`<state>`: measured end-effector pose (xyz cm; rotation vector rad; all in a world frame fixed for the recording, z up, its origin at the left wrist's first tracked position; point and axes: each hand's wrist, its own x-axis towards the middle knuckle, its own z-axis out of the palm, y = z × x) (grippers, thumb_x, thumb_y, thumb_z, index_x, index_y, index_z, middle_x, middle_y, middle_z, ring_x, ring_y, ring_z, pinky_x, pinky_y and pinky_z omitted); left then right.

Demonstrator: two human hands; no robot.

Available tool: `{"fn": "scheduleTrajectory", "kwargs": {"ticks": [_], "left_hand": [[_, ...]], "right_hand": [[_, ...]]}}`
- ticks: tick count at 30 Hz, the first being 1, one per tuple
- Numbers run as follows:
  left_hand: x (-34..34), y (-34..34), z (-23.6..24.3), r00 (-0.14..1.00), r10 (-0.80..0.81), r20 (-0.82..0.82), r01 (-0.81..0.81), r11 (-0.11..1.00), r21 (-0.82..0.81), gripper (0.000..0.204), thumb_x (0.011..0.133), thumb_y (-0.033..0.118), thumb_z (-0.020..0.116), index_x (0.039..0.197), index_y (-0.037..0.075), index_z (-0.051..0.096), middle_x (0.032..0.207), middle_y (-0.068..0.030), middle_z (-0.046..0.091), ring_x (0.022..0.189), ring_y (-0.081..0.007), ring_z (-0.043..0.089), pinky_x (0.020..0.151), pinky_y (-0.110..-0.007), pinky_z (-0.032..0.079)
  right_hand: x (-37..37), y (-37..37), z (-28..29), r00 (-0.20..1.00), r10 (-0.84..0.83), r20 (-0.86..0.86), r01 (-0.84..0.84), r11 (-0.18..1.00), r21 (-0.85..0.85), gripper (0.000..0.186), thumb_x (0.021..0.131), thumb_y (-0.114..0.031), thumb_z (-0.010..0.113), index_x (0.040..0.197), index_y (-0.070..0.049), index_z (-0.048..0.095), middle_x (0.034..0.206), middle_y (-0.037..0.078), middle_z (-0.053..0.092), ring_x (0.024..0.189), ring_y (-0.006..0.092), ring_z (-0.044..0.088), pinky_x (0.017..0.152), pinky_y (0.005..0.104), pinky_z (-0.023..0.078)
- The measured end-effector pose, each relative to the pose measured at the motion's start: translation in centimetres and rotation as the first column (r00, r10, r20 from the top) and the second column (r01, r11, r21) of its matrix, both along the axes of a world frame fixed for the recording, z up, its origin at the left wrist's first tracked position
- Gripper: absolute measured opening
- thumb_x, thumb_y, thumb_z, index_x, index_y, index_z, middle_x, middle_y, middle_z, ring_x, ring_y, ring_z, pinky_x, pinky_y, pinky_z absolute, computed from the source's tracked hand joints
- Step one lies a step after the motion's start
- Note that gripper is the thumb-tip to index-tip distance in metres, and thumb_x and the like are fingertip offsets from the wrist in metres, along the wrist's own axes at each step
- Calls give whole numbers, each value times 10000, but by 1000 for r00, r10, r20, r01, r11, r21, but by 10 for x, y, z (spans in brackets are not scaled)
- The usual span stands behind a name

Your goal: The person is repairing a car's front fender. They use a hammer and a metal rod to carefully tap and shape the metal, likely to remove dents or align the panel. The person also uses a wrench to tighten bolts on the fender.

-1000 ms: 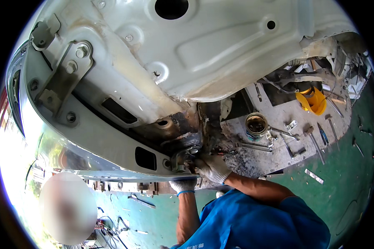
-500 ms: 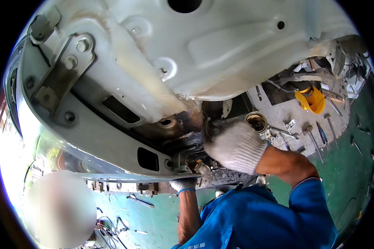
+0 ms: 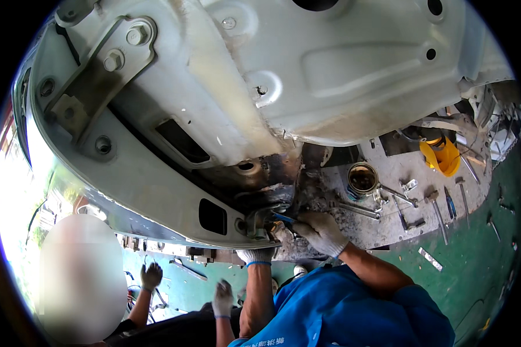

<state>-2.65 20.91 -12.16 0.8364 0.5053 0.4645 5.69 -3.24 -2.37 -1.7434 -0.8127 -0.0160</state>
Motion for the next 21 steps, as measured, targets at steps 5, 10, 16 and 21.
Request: {"fn": "scheduleTrajectory", "kwargs": {"ticks": [5,10,16,21], "left_hand": [[8,11,-39,988,-33,-149,106,851,515,596,950,463,529,1443,128,543,1502,-122,539,1397,-297,483,1172,-408,369],[8,8,-43,994,-64,84,61,997,39,608,987,449,449,1502,127,481,1563,-110,479,1455,-289,417,1214,-398,315],[-1,11,-51,880,228,416,73,801,-594,581,1039,451,371,1499,111,475,1532,-97,500,1409,-281,453,1197,-436,334],[11,-7,-14,837,164,522,181,817,-547,605,1009,554,416,1403,120,567,1401,-82,611,1309,-323,542,1121,-456,425]], "right_hand": [[-15,22,-17,993,-118,22,118,993,2,206,981,-277,634,960,-75,673,826,184,667,762,411,663,659,486,511],[-3,12,-5,980,-30,197,78,968,-237,225,981,-333,627,942,-125,703,753,141,681,661,345,678,592,463,522],[20,-41,163,834,78,547,216,866,-452,166,860,-341,739,888,-179,713,669,64,680,587,263,686,556,450,541],[21,-26,221,698,366,616,272,660,-700,122,806,-276,700,787,-155,691,624,75,650,560,308,666,524,456,513]]}}
